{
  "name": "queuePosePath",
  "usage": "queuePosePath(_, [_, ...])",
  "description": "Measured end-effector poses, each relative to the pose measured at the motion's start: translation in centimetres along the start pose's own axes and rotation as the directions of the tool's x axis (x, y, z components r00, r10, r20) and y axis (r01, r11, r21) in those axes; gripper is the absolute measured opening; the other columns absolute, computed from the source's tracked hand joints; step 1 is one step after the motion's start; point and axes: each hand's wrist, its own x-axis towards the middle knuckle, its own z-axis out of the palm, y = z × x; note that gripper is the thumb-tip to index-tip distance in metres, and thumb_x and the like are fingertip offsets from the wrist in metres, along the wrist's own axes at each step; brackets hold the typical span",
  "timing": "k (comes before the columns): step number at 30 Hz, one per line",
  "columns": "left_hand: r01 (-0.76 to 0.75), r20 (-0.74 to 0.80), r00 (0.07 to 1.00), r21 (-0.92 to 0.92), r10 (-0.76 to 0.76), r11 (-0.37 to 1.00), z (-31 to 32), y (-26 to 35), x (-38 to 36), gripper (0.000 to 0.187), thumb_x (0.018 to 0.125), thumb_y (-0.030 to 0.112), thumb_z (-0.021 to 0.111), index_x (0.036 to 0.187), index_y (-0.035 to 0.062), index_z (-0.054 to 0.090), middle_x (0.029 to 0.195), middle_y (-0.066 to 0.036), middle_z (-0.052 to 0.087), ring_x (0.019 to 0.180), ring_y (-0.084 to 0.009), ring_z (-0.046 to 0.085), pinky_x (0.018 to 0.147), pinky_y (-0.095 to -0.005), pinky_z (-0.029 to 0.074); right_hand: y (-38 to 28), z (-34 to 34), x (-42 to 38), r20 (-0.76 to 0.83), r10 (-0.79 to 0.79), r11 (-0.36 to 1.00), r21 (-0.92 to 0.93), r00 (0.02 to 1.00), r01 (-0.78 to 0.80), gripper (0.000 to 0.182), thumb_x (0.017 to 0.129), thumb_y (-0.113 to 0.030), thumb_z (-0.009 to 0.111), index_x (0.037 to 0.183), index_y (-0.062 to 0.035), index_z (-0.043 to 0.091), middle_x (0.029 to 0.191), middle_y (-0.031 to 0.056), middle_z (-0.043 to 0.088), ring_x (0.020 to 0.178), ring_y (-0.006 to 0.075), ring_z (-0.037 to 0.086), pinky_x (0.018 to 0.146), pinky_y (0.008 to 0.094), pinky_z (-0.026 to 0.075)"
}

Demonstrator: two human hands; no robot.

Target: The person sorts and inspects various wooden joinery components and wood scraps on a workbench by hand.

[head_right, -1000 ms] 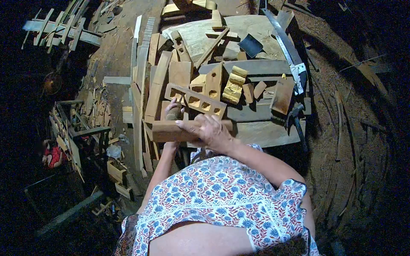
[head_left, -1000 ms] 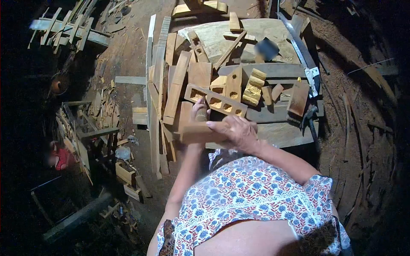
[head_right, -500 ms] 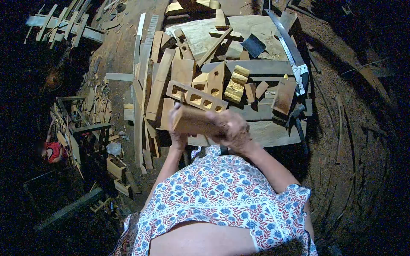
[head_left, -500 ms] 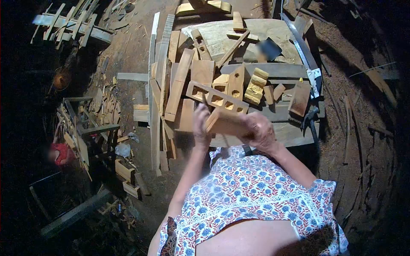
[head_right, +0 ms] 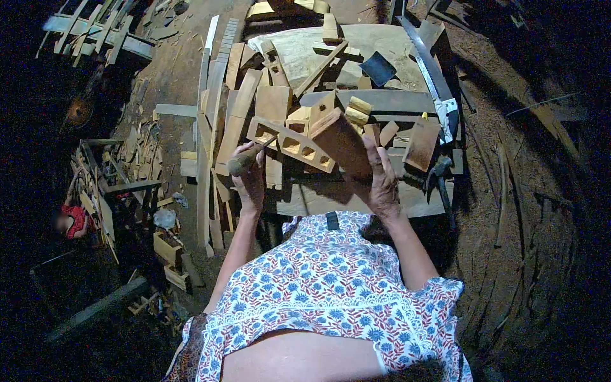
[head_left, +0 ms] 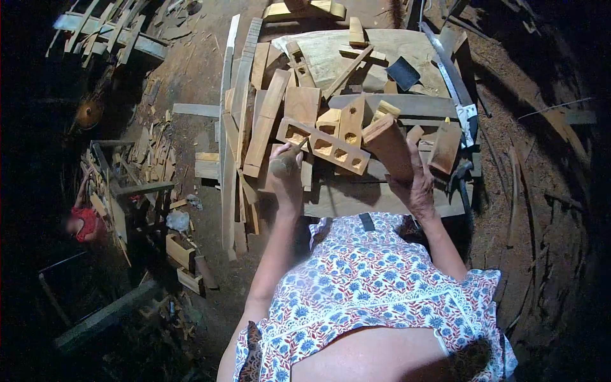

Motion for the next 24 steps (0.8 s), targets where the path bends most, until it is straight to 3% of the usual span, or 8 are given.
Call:
queuePosePath(6, [0.115,0.006,0.993,-0.205,-0.116,0.972,0.2,0.2,0.1,0.031,0.08,-0.002,0.062,0.108,0.0031,0.051,0.107,-0.006,0.053,0.102,-0.0175,0.052,0.09,-0.0287,0.041,-4.6,0.6,2.7,0.061,-0.08,0.986,0.152,0.995,0.07,0.087,0.062,-0.017,0.078,0.137,-0.0162,0.032,0.102,0.0169,0.053,0.09,0.0357,0.057,0.072,0.0414,0.048])
queuePosePath(8, [0.32,0.082,0.947,-0.318,-0.31,0.892,0.1,0.0,-0.6,0.029,0.081,0.003,0.061,0.108,0.0038,0.051,0.11,-0.008,0.052,0.105,-0.018,0.05,0.092,-0.0295,0.04,-6.1,2.0,3.5,-0.019,-0.248,0.902,0.359,0.969,0.238,0.082,0.061,-0.019,0.078,0.132,-0.0169,0.038,0.1,0.0156,0.053,0.089,0.0327,0.057,0.07,0.041,0.049])
queuePosePath(9, [0.105,0.121,0.989,-0.19,-0.083,0.976,0.1,-0.7,-0.4,0.029,0.081,0.006,0.061,0.108,0.0041,0.051,0.111,-0.009,0.051,0.106,-0.0185,0.049,0.094,-0.0306,0.04,-6.8,2.8,3.9,-0.005,-0.32,0.882,0.365,0.947,0.3,0.08,0.061,-0.019,0.078,0.131,-0.0174,0.04,0.1,0.015,0.053,0.088,0.0312,0.057,0.07,0.0408,0.049])
queuePosePath(14, [0.043,0.034,0.999,-0.148,-0.038,0.988,1.1,-0.6,-0.4,0.032,0.08,0.005,0.063,0.108,0.0046,0.049,0.105,-0.007,0.051,0.103,-0.0193,0.049,0.092,-0.033,0.041,-7.9,6.5,4.6,0.31,-0.291,0.951,0.193,0.905,0.24,0.087,0.061,-0.026,0.078,0.136,-0.0275,0.035,0.087,0.0098,0.049,0.082,0.026,0.055,0.074,0.039,0.049])
queuePosePath(16, [0.177,0.009,0.982,-0.422,-0.191,0.889,1.3,-0.1,-0.2,0.034,0.079,0.006,0.064,0.109,0.0048,0.047,0.104,-0.008,0.051,0.103,-0.0195,0.049,0.092,-0.0335,0.04,-9.7,5.5,5.2,0.245,-0.302,0.943,0.216,0.921,0.251,0.08,0.058,-0.02,0.078,0.13,-0.0229,0.043,0.085,0.0083,0.051,0.079,0.027,0.056,0.072,0.0392,0.049])
queuePosePath(17, [0.412,0.217,0.897,-0.728,-0.385,0.549,0.7,0.7,-0.4,0.035,0.079,0.007,0.064,0.11,0.005,0.046,0.106,-0.008,0.05,0.102,-0.0197,0.049,0.092,-0.0336,0.04,-10.5,4.7,5.5,0.241,-0.33,0.921,0.295,0.913,0.255,0.081,0.058,-0.021,0.078,0.13,-0.0239,0.043,0.086,0.0083,0.051,0.079,0.0268,0.056,0.072,0.039,0.048])
queuePosePath(21, [0.099,0.074,0.994,-0.253,-0.083,0.962,1.0,-0.8,-1.1,0.032,0.08,0.01,0.063,0.107,0.005,0.046,0.109,-0.009,0.048,0.101,-0.0194,0.049,0.091,-0.0327,0.039,-8.8,6.5,5.2,0.212,-0.41,0.892,0.296,0.887,0.342,0.079,0.058,-0.021,0.078,0.129,-0.0255,0.044,0.085,0.0067,0.051,0.078,0.0259,0.055,0.07,0.039,0.047])
queuePosePath(24, [0.278,0.118,0.956,-0.66,-0.269,0.698,0.7,2.4,-0.5,0.034,0.079,0.007,0.065,0.108,0.0039,0.048,0.108,-0.011,0.049,0.101,-0.0219,0.05,0.09,-0.0333,0.039,-8.5,6.6,4.4,0.299,-0.387,0.922,0.142,0.872,0.36,0.077,0.06,-0.021,0.076,0.129,-0.0266,0.045,0.084,0.0061,0.049,0.077,0.0257,0.055,0.068,0.039,0.047])
